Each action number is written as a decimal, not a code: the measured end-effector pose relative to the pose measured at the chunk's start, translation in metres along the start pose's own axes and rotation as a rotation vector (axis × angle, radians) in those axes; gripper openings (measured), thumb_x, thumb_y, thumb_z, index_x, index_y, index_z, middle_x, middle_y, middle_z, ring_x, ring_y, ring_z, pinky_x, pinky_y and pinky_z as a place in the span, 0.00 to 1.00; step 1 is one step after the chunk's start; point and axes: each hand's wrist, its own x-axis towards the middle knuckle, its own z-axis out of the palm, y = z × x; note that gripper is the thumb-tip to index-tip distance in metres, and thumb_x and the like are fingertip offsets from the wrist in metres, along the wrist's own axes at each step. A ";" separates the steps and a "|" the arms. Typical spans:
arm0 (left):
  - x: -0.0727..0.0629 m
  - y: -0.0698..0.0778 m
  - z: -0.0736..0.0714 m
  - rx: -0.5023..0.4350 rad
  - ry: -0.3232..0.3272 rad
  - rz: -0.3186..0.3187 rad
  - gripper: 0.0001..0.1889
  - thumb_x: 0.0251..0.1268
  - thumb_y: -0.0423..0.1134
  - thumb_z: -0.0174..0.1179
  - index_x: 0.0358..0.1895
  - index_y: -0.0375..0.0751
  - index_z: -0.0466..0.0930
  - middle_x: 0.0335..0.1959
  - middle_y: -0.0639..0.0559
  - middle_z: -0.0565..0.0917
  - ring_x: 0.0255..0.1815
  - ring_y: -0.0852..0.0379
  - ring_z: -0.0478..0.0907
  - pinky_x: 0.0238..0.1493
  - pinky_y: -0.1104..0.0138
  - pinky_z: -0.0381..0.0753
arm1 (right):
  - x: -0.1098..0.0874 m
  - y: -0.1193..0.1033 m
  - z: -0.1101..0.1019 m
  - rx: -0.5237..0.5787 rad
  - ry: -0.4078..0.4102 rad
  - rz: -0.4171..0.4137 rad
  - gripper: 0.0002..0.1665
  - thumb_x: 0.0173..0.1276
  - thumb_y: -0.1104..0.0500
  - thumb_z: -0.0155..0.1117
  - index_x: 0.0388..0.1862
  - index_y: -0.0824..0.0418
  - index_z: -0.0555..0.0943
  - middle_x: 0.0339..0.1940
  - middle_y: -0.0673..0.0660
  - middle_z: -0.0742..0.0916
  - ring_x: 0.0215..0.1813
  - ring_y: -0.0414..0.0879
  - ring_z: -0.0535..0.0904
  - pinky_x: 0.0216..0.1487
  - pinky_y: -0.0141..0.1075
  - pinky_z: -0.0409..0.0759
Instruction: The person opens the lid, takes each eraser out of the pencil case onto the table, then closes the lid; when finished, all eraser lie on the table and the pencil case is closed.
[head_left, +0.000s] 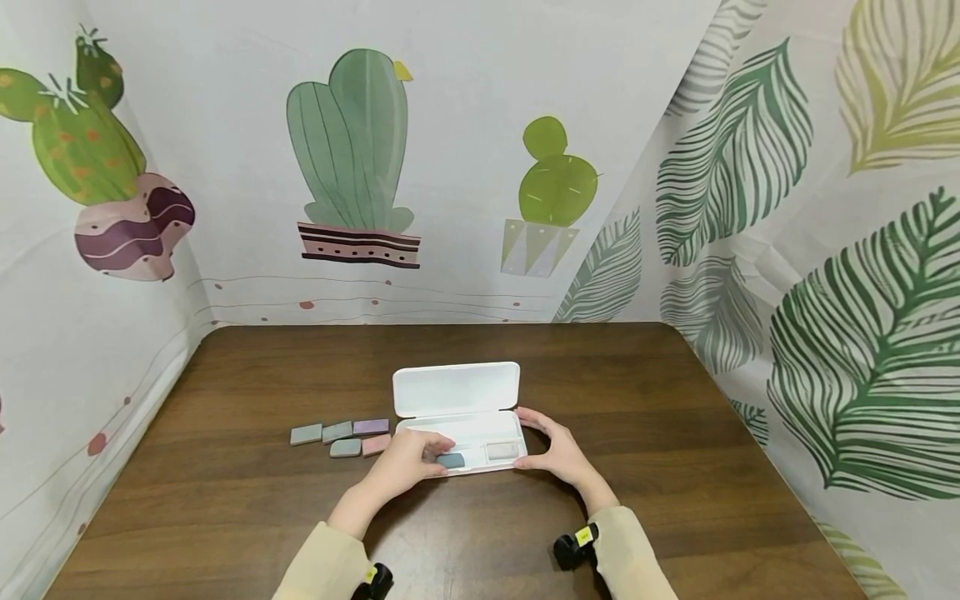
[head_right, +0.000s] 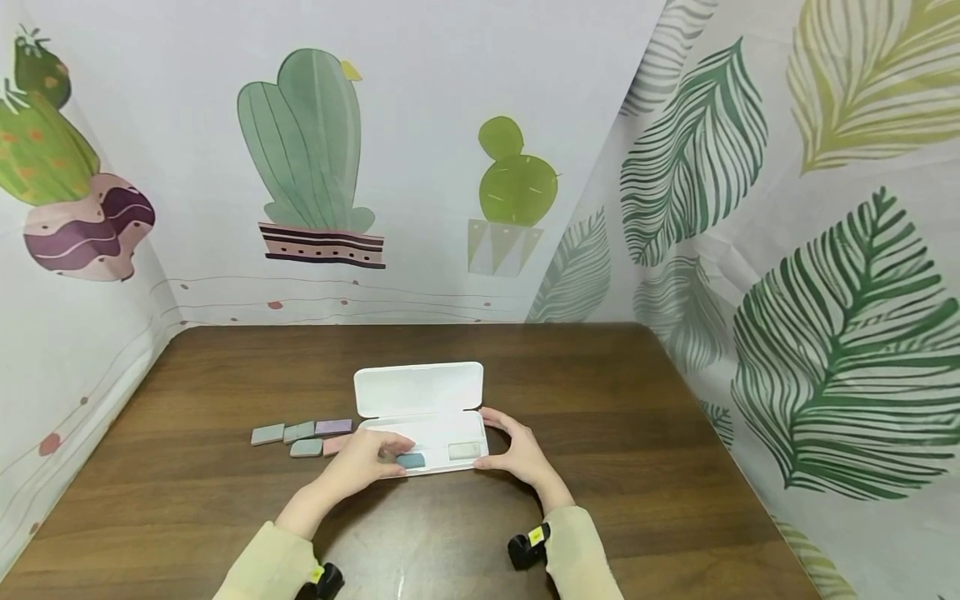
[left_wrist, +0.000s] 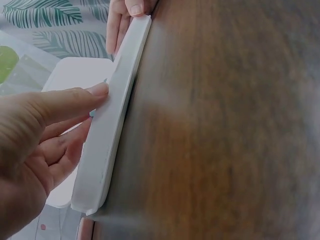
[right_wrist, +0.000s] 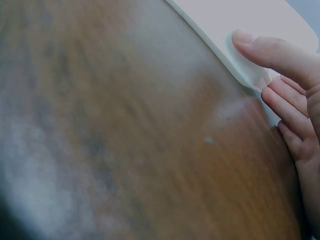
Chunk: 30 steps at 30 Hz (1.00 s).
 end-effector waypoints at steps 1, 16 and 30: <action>0.000 0.000 0.000 0.001 -0.009 0.002 0.17 0.51 0.30 0.71 0.48 0.33 0.85 0.43 0.44 0.89 0.43 0.51 0.86 0.45 0.62 0.84 | 0.000 0.000 0.000 0.000 0.001 -0.001 0.50 0.47 0.55 0.82 0.70 0.60 0.70 0.66 0.57 0.80 0.69 0.53 0.72 0.71 0.36 0.65; 0.000 -0.002 0.000 0.028 -0.042 0.047 0.12 0.62 0.33 0.64 0.48 0.32 0.85 0.42 0.44 0.89 0.44 0.51 0.86 0.45 0.63 0.84 | 0.001 0.001 0.000 0.006 -0.003 0.009 0.51 0.47 0.55 0.82 0.70 0.60 0.70 0.65 0.57 0.80 0.69 0.53 0.72 0.72 0.39 0.64; 0.000 -0.005 0.002 0.051 -0.022 0.053 0.11 0.63 0.33 0.64 0.47 0.33 0.85 0.40 0.45 0.89 0.42 0.52 0.86 0.44 0.64 0.84 | 0.000 0.001 0.001 0.013 0.000 0.011 0.51 0.47 0.55 0.82 0.70 0.59 0.70 0.65 0.57 0.80 0.70 0.53 0.71 0.72 0.39 0.63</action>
